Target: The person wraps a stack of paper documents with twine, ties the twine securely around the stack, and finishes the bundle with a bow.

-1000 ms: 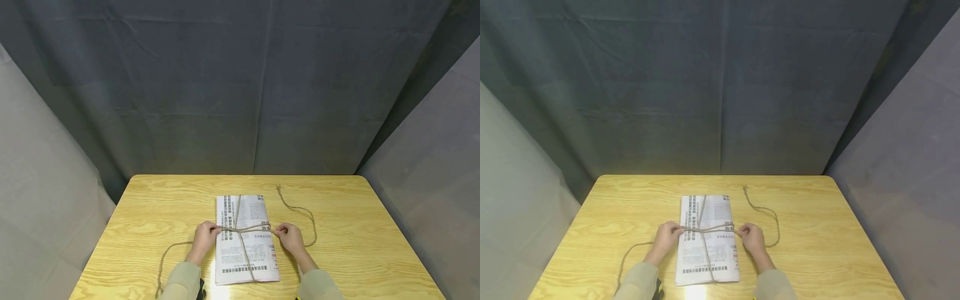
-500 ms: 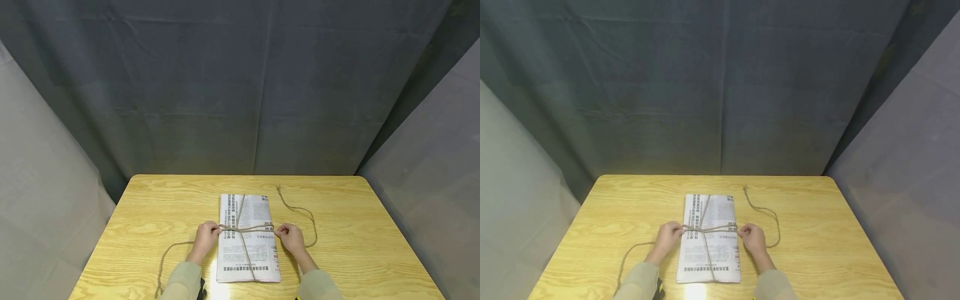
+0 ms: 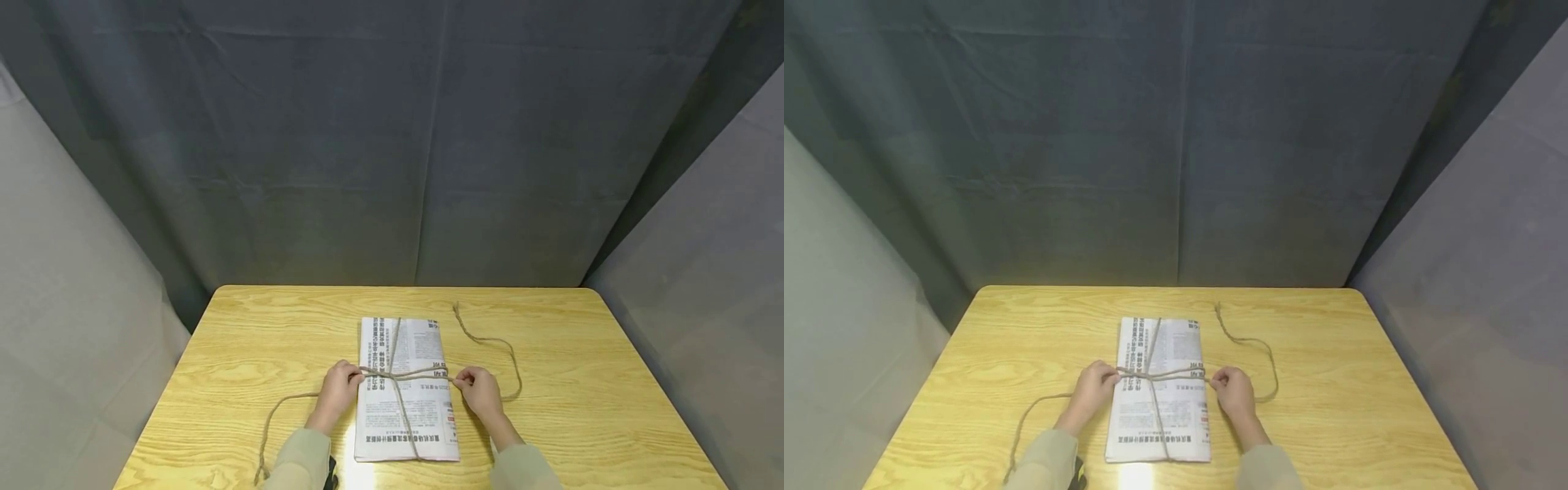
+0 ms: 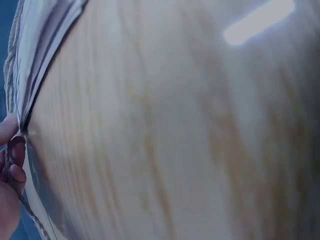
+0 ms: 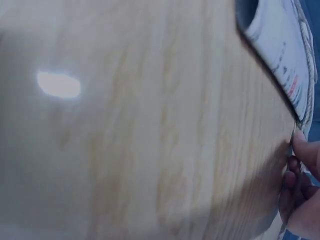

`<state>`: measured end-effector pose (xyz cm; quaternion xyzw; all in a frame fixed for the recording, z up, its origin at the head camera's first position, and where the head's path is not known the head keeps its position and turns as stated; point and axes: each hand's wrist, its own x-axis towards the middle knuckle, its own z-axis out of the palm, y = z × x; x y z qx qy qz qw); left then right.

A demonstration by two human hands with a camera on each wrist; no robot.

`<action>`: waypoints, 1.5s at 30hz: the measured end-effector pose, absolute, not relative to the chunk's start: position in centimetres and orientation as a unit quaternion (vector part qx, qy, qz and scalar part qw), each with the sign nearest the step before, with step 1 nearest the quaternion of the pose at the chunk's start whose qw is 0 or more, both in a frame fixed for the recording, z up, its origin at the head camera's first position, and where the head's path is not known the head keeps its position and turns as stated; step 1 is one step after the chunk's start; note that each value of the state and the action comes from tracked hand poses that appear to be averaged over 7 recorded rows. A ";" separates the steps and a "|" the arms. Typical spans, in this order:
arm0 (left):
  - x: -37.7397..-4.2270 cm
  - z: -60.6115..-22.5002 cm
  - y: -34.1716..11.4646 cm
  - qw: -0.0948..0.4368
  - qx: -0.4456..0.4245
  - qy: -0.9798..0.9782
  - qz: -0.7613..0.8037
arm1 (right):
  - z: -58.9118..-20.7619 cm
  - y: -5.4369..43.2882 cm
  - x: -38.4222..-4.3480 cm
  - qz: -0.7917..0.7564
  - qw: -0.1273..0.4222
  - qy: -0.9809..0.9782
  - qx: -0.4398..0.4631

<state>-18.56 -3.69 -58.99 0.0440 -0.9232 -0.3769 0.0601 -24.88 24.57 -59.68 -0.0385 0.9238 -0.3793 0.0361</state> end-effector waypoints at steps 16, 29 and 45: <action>-18.7 -59.3 -2.9 0.054 0.040 -0.928 -0.367 | -58.2 29.5 -27.7 -0.341 -0.060 0.938 0.028; -18.7 -59.9 -3.2 0.075 0.026 -0.927 -0.366 | -55.9 28.8 -29.9 -0.575 0.002 0.817 0.053; -18.5 -60.1 -3.3 0.089 0.058 -0.906 -0.410 | -51.1 19.4 -29.3 -0.651 0.263 0.706 -0.099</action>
